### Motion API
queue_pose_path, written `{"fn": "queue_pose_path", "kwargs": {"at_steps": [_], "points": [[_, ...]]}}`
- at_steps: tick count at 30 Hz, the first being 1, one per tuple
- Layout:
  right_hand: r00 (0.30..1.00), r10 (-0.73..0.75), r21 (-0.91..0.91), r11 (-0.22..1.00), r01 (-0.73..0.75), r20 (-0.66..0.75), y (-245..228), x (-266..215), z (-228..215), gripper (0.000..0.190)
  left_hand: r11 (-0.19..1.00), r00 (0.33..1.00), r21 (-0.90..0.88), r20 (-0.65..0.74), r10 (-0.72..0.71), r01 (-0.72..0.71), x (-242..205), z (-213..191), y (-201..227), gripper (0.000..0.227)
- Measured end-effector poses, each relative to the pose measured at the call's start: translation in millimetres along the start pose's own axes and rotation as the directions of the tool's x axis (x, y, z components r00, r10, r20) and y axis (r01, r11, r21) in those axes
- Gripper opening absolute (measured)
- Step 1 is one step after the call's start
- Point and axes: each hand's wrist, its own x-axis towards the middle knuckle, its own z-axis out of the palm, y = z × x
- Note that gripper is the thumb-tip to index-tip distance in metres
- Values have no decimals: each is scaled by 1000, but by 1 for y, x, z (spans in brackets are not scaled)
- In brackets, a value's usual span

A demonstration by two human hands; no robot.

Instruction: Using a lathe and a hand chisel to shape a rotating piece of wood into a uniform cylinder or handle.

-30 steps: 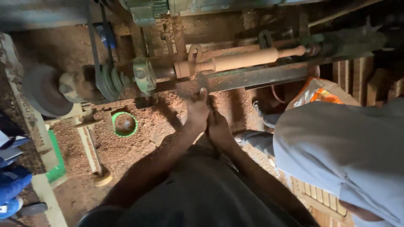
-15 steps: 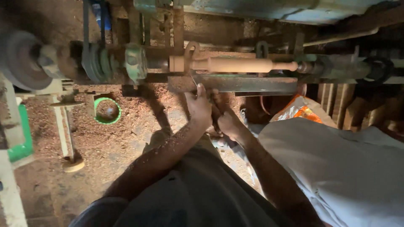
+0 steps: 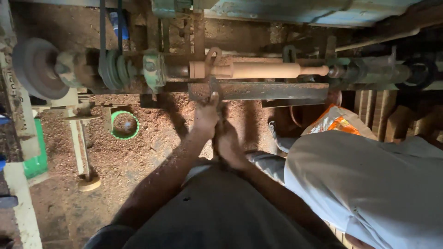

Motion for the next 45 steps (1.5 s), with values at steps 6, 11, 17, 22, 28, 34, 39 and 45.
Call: {"fn": "queue_pose_path", "kwargs": {"at_steps": [6,11,17,22,28,34,39,45], "points": [[943,215,-473,823,-315,-254,-140,-70,165,50,982,950,-145,301,-76,124,4,-24,0,36],[932,200,-181,948,-263,-303,-147,-66,160,41,978,955,-176,291,-53,108,1,-7,-12,26],[984,38,-616,775,-141,-176,-136,-53,110,46,975,978,-209,175,117,-80,11,14,-34,33],[816,-297,-857,-20,514,496,-124,-40,26,30,934,985,-333,70,160,-128,4,39,-41,34],[944,-140,-834,442,331,300,-203,-35,57,34,883,971,-405,-133,198,-236,-3,64,-39,19],[938,335,-612,761,-215,87,-253,-35,78,38,784,982,-591,-116,151,-191,-10,79,-24,18],[980,185,-788,613,-53,78,-194,-21,45,35,772,984,-612,-74,161,-173,7,66,-35,20],[905,322,-541,725,-425,-278,-166,-36,100,40,905,981,382,113,156,-188,2,13,-9,24]]}}
